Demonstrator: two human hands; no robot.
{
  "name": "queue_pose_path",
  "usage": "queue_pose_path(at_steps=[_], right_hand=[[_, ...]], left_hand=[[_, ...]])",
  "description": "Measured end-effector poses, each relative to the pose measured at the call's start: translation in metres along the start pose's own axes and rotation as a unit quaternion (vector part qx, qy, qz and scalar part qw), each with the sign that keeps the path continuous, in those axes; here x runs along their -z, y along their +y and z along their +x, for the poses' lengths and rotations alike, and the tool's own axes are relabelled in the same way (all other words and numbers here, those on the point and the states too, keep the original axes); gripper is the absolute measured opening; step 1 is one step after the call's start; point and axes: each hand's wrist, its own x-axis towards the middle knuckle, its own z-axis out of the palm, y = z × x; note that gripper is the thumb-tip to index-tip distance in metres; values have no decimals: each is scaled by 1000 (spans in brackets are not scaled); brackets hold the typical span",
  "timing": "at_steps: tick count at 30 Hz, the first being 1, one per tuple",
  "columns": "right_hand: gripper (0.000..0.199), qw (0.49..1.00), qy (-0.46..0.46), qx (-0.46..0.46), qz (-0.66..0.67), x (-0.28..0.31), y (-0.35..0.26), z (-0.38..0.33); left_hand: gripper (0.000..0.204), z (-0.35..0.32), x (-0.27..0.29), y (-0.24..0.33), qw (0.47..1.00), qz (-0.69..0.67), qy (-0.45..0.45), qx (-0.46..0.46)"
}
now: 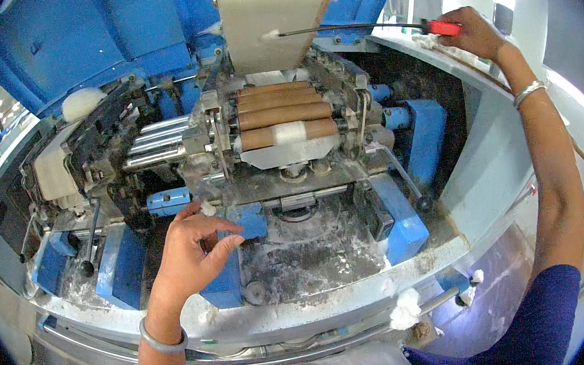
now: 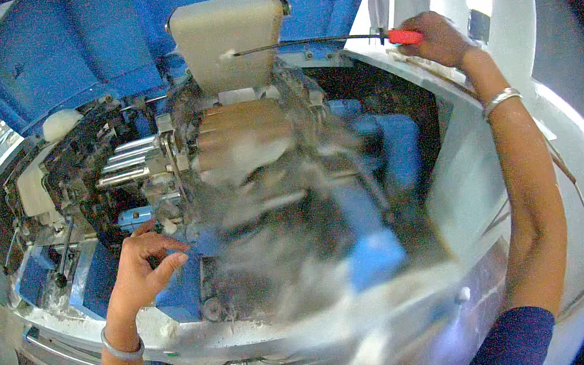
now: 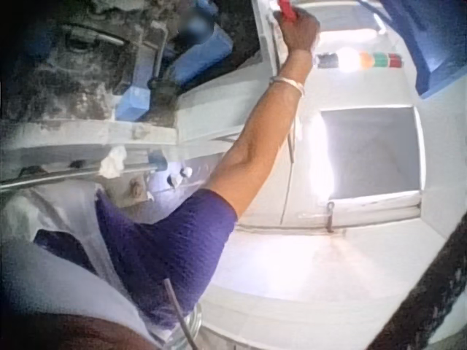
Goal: The person operates a textile machine by opening the cover, feeding white fibrous material into rollers, and using a red-handled tool to adjust components. They remove a cylindrical roller, clean it with a cloth, and reinsert it into the machine.
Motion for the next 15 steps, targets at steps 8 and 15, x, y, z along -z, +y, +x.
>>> queue_pose_path(at_steps=[8, 15], right_hand=[[43, 975, -132, -88, 157, -23, -78, -48], [47, 334, -346, -270, 834, -3, -197, -176]], left_hand=[[16, -2, -6, 0, 997, -33, 69, -21], [29, -4, -14, -11, 984, -86, 138, -66]])
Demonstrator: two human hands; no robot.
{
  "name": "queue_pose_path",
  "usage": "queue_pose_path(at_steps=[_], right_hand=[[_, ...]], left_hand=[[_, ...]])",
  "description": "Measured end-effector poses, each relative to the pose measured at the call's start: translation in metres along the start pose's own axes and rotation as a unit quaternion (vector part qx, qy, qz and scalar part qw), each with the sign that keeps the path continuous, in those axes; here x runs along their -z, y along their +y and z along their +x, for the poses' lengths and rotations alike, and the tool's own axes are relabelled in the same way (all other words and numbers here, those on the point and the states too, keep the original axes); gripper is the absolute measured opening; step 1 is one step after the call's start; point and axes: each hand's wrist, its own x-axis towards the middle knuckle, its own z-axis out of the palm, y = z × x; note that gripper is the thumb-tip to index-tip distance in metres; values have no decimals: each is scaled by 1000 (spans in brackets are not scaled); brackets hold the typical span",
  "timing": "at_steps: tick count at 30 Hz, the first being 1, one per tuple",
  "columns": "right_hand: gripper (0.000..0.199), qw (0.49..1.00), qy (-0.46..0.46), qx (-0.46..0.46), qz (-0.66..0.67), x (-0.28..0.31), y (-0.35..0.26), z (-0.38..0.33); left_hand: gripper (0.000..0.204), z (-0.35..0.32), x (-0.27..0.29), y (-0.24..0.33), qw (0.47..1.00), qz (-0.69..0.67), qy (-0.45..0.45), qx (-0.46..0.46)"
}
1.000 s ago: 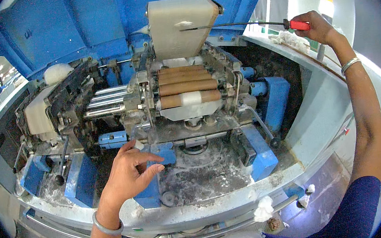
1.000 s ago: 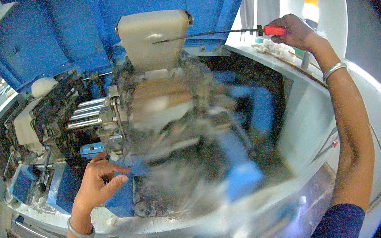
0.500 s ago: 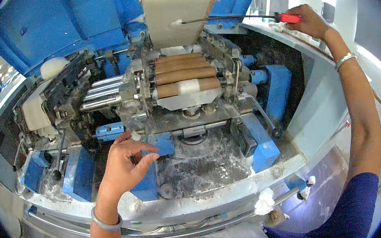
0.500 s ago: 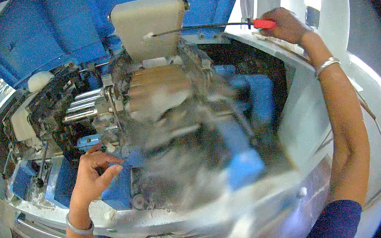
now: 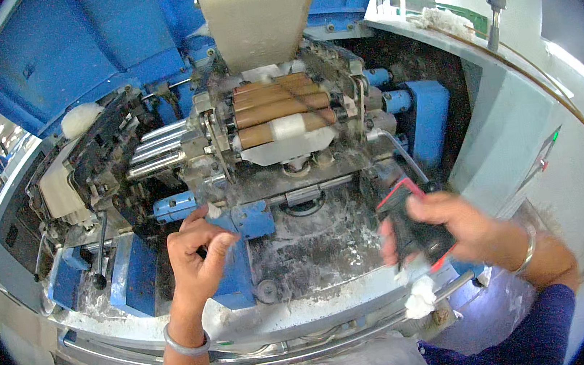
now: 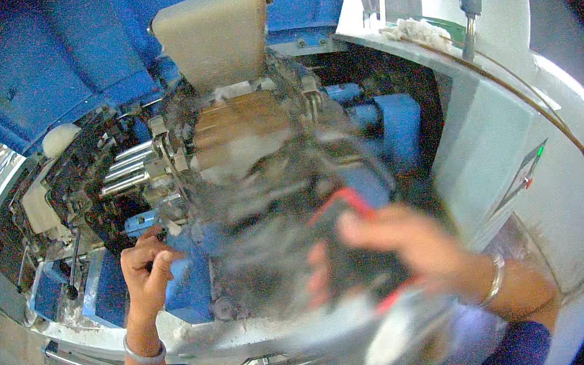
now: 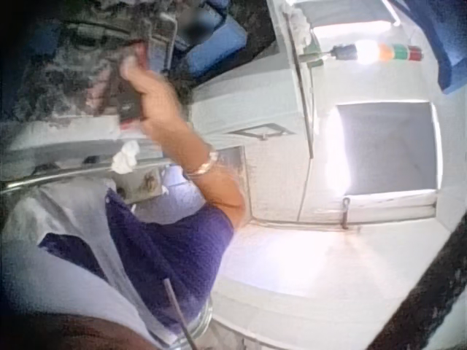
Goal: The person operates a textile machine by opening the cover, feeding white fibrous material into rollers, and using a red-handled tool to adjust components. They remove a cylindrical roller, clean it with a cloth, and reinsert it into the machine.
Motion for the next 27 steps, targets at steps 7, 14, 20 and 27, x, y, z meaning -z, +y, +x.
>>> queue_pose_path(at_steps=[7, 14, 20, 27], right_hand=[[35, 948, -183, -2, 260, -75, 60, 96], [28, 889, -178, 79, 414, -106, 68, 172], [32, 922, -167, 86, 337, -105, 127, 156], [26, 975, -110, 21, 190, -102, 205, 101]], left_hand=[[51, -9, -5, -8, 995, -72, 64, -8], [56, -15, -11, -13, 975, -187, 118, 32], [56, -17, -11, -11, 962, -244, 116, 43], [52, -12, -14, -7, 954, -265, 132, 35]])
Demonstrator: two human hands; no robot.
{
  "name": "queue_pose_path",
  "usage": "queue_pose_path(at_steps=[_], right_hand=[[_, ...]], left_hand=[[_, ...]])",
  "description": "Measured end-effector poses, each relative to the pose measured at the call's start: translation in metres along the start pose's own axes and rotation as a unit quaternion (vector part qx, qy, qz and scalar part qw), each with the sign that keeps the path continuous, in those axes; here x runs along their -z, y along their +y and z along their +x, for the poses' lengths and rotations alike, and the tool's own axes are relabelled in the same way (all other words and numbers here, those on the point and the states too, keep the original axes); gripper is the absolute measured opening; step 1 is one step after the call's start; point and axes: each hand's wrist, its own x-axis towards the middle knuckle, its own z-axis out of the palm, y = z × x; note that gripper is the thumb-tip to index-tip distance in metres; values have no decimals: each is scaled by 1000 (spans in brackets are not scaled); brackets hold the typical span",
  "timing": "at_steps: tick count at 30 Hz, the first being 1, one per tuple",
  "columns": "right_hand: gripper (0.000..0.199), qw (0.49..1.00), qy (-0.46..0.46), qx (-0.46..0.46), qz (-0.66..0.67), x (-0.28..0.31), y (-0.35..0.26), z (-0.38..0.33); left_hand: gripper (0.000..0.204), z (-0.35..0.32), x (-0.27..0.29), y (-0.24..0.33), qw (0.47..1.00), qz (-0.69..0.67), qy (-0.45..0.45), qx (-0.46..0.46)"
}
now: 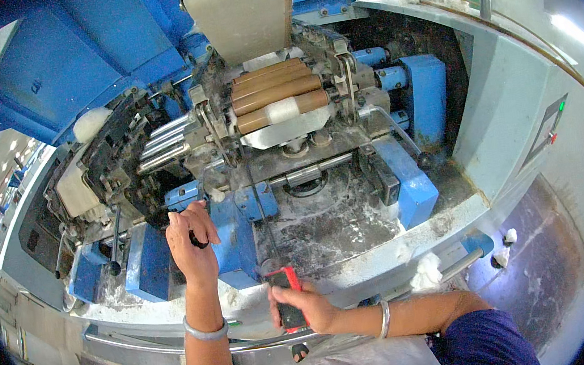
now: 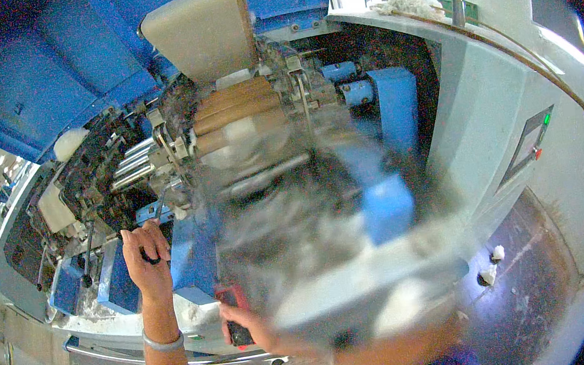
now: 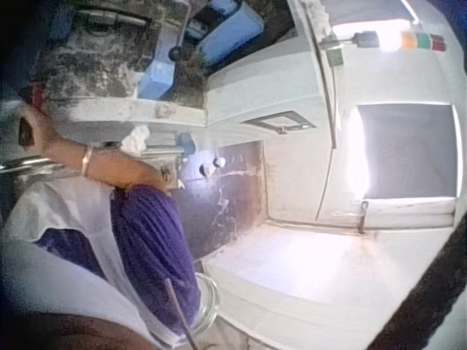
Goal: The person operates a textile machine by opening the cover, feeding white fibrous material into rollers, and using a red-handled tool to adjust components. They remove a cylindrical roller, clean it with a cloth, and reinsert it into the machine.
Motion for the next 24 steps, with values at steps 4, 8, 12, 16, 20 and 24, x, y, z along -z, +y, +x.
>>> queue_pose_path(at_steps=[4, 8, 12, 16, 20, 24], right_hand=[[25, 998, 21, 35, -52, 1, 16, 0], [25, 997, 5, 76, 3, 4, 22, 0], [25, 998, -19, 50, 35, 10, 16, -8], [25, 999, -16, 31, 4, 5, -5, -18], [25, 986, -16, 152, -73, -16, -32, -25], [26, 973, -21, 205, -105, -27, -55, -29]], left_hand=[[51, 0, -3, 3, 1000, 0, 16, 13], [51, 0, -5, 4, 999, -3, 30, 17], [52, 0, -5, 4, 999, -1, 39, 17], [52, 0, -5, 2, 999, -6, 47, 19], [52, -1, -5, 3, 998, -5, 55, 26], [52, -2, -6, 5, 998, -16, 56, 28]])
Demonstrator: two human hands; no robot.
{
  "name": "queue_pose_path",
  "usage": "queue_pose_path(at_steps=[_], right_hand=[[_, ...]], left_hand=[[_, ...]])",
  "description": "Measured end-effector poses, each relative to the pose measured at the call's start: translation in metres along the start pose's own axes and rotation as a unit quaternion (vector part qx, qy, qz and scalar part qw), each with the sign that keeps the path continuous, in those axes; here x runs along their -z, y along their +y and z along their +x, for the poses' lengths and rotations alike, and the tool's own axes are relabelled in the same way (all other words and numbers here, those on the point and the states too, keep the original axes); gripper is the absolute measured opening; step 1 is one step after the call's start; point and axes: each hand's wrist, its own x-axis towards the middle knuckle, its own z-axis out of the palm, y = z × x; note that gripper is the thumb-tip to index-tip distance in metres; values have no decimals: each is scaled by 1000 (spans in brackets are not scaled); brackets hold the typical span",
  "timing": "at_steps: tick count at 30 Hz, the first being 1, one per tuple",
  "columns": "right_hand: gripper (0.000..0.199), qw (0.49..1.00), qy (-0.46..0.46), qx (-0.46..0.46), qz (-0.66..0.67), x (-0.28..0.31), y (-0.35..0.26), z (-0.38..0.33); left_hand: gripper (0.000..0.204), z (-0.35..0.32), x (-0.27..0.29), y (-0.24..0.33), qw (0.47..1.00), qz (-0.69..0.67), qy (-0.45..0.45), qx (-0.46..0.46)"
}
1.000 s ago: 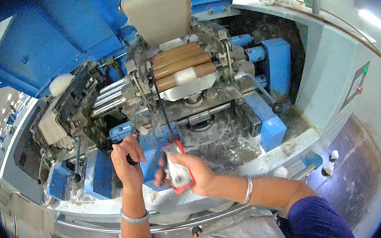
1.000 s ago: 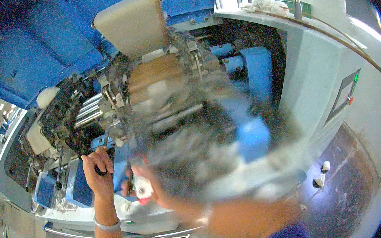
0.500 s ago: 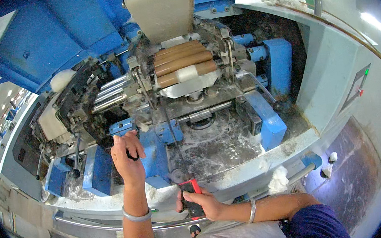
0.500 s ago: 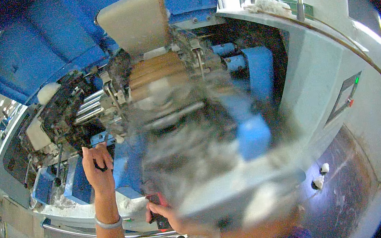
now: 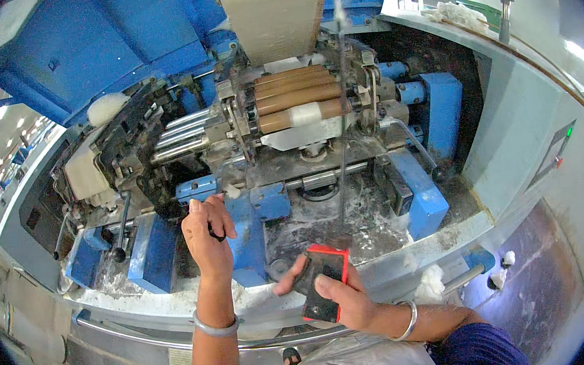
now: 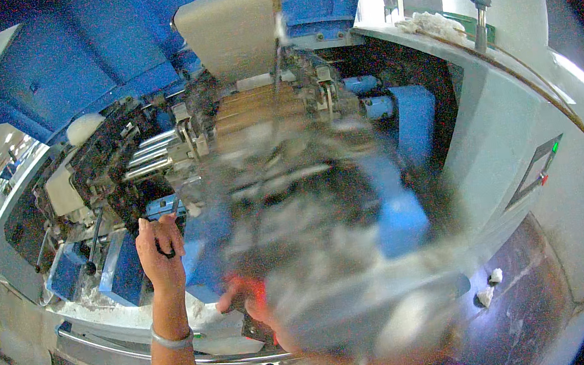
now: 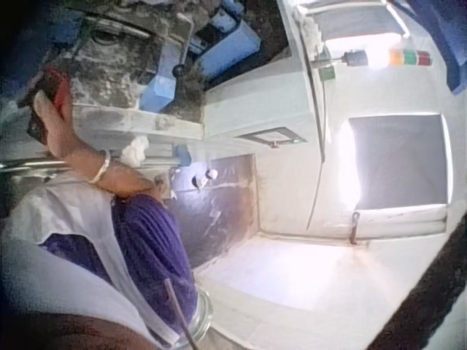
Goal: The person operates a textile machine by opening the cover, feeding white fibrous material into rollers, and using a red-handled tool to adjust components. They remove a cylindrical roller, clean it with a cloth, and reinsert it into the machine.
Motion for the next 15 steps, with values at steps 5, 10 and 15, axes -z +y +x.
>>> queue_pose_path(at_steps=[5, 10, 15], right_hand=[[25, 989, -53, -125, 66, 3, 21, 12], [20, 980, 33, -187, 52, 9, 57, 18], [22, 983, 9, -178, 31, 15, 52, 18]], left_hand=[[53, 0, -2, 1, 1000, 8, 0, -3], [52, 0, -1, 1, 1000, 18, -1, -14], [51, 0, 0, -1, 1000, 5, -4, -18]])
